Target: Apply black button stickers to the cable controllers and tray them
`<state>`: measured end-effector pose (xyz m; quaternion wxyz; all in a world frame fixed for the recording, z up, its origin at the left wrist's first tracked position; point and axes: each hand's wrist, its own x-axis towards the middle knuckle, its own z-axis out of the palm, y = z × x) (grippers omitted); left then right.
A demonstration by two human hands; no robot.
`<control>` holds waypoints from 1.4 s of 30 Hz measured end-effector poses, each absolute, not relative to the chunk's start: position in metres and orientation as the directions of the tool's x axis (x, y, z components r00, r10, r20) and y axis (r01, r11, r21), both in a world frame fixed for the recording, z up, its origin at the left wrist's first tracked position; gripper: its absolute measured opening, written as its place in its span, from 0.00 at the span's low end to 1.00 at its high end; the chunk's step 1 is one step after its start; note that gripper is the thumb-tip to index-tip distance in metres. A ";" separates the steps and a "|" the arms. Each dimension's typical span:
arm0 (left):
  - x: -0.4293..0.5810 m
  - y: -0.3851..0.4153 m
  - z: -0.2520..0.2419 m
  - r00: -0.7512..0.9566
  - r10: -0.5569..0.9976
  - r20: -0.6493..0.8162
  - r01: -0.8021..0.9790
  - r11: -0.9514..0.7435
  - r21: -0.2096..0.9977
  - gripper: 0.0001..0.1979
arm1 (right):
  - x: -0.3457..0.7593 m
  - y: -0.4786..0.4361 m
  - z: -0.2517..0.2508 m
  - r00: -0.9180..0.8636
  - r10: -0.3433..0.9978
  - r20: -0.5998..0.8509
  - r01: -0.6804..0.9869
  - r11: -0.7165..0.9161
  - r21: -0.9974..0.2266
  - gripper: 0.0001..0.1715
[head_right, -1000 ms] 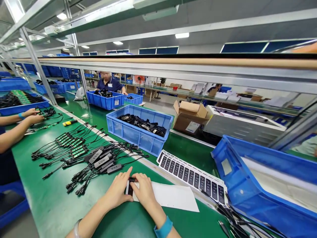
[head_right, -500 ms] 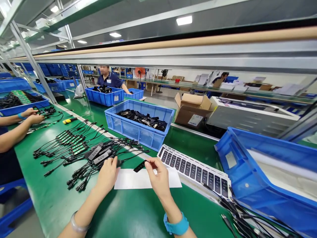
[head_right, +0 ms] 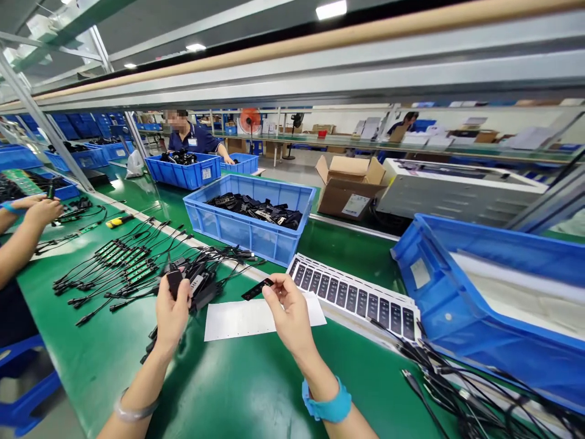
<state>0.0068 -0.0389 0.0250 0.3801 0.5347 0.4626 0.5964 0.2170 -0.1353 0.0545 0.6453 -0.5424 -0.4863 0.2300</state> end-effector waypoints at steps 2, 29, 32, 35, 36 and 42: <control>0.007 -0.042 0.033 -0.056 0.994 0.092 -0.227 -0.103 0.968 0.23 | 0.217 -0.135 0.055 0.424 0.826 0.370 0.217 0.305 -0.928 0.11; 0.043 -0.102 0.036 0.780 0.590 -0.209 -0.192 0.542 0.818 0.39 | 0.204 -0.136 0.047 0.195 0.978 0.079 0.056 0.069 -0.996 0.16; 0.043 -0.102 0.036 0.774 0.595 -0.218 -0.183 0.539 0.822 0.38 | 0.205 -0.137 0.047 0.195 0.978 0.073 0.088 0.057 -0.995 0.16; 0.044 -0.103 0.035 0.766 0.601 -0.228 -0.186 0.547 0.816 0.38 | 0.205 -0.137 0.047 0.196 0.979 0.064 0.106 0.044 -0.993 0.16; 0.044 -0.103 0.034 0.763 0.604 -0.231 -0.188 0.549 0.815 0.38 | 0.204 -0.137 0.047 0.196 0.979 0.063 0.111 0.042 -0.993 0.16; 0.043 -0.103 0.033 0.760 0.608 -0.231 -0.194 0.551 0.812 0.36 | 0.203 -0.137 0.046 0.205 0.976 0.077 0.134 0.050 -0.990 0.15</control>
